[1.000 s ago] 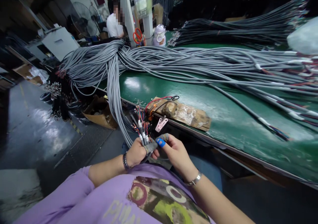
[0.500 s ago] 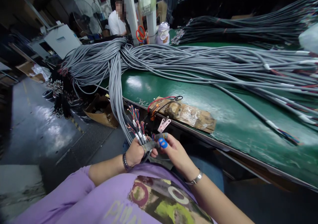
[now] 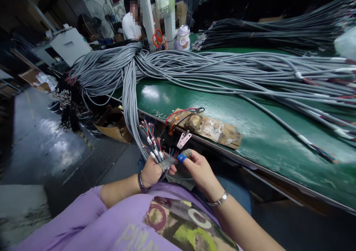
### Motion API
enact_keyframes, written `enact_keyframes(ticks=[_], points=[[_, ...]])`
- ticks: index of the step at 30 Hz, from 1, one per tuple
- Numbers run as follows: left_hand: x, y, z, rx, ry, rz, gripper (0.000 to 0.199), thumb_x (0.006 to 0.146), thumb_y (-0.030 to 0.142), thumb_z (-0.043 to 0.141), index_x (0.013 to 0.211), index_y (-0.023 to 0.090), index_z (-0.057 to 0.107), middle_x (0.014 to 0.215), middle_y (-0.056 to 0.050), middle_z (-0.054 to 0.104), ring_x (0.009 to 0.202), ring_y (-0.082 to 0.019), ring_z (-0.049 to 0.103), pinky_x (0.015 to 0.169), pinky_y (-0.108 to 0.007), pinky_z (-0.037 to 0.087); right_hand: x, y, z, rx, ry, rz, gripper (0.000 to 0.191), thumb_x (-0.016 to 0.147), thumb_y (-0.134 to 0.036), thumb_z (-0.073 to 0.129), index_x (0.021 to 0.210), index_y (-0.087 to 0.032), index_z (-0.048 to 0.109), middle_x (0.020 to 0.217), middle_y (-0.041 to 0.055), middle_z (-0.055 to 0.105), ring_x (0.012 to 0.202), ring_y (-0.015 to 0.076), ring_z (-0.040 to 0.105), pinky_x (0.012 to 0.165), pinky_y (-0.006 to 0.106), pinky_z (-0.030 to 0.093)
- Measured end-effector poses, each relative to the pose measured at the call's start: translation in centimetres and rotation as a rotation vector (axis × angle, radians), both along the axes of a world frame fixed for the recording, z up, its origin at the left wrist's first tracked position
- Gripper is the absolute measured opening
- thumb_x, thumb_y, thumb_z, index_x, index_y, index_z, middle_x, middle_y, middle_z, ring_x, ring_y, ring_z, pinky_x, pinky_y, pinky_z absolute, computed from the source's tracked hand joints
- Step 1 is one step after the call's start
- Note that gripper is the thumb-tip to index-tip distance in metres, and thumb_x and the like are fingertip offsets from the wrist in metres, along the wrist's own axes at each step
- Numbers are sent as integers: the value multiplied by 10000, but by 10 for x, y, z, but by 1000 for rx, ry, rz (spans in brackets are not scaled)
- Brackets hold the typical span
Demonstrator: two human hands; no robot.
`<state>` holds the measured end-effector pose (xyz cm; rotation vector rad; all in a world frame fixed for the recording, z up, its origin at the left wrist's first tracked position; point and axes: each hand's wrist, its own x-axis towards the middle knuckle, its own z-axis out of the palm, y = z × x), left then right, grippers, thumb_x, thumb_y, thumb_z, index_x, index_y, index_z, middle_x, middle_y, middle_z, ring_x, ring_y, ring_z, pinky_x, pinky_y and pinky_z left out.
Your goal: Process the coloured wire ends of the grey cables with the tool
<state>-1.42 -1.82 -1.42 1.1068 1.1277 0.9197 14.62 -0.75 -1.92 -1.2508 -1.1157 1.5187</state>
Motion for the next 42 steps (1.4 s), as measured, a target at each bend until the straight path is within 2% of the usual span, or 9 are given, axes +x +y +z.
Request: enact_keyframes(ticks=[2, 5, 8, 10, 18, 23, 30, 37, 42], points=[[0, 0, -2, -8, -21, 19, 515, 725, 615, 651, 627, 110, 644, 596, -78, 658, 505, -134, 605, 520, -244, 492, 0, 0, -2, 12, 14, -9, 334, 735, -517, 663, 714, -195, 576, 580, -34, 507, 531, 110, 429, 526, 254, 376], [0, 1, -4, -22, -28, -7, 503, 704, 606, 675, 648, 107, 644, 597, -80, 664, 493, -134, 600, 522, -251, 501, -4, 1, 7, 59, 13, 81, 399, 723, -581, 670, 785, -196, 584, 615, -15, 560, 561, 129, 481, 547, 270, 405], [1, 1, -3, -38, -26, -44, 481, 680, 589, 701, 669, 112, 643, 589, -72, 661, 491, -136, 597, 510, -247, 496, -11, 1, 18, 66, 39, 173, 413, 681, -577, 718, 759, -213, 539, 565, -18, 571, 536, 145, 516, 539, 284, 422], [0, 1, -2, -36, -11, -52, 475, 680, 585, 701, 651, 115, 636, 569, -65, 649, 481, -133, 590, 500, -242, 490, -15, 1, 21, 54, 61, 187, 396, 703, -567, 707, 731, -218, 521, 527, -25, 558, 509, 143, 518, 536, 287, 428], [-1, 0, -3, 6, 29, -20, 512, 741, 620, 631, 622, 122, 640, 578, -69, 647, 509, -131, 594, 537, -247, 491, -17, -5, 12, 3, 157, 94, 365, 723, -542, 694, 733, -217, 529, 527, -25, 551, 511, 148, 518, 527, 293, 414], [-2, 0, -6, 8, 20, 29, 536, 760, 633, 607, 618, 117, 639, 576, -75, 649, 495, -129, 593, 523, -241, 474, -13, -4, 3, 60, -21, -69, 425, 643, -573, 749, 642, -188, 569, 545, -23, 508, 512, 111, 414, 487, 259, 348], [-2, 1, -11, -43, -59, 123, 475, 731, 592, 660, 688, 120, 633, 602, -58, 658, 484, -120, 587, 496, -226, 456, -12, -7, 8, 24, -14, -27, 433, 628, -596, 737, 639, -193, 579, 554, -13, 502, 527, 122, 403, 486, 260, 350], [1, 6, -5, -112, -123, 230, 451, 651, 561, 723, 654, 129, 591, 539, -22, 608, 431, -105, 547, 436, -221, 433, -8, -12, 6, 43, 10, 40, 438, 634, -583, 742, 606, -191, 548, 549, -22, 485, 525, 116, 385, 505, 263, 343], [-1, 9, 11, -184, -234, 212, 467, 554, 541, 775, 637, 138, 553, 464, 0, 567, 365, -100, 504, 382, -219, 415, 8, 0, -8, -38, 191, -79, 467, 733, -658, 627, 657, -198, 603, 569, -5, 506, 524, 129, 431, 552, 284, 420]])
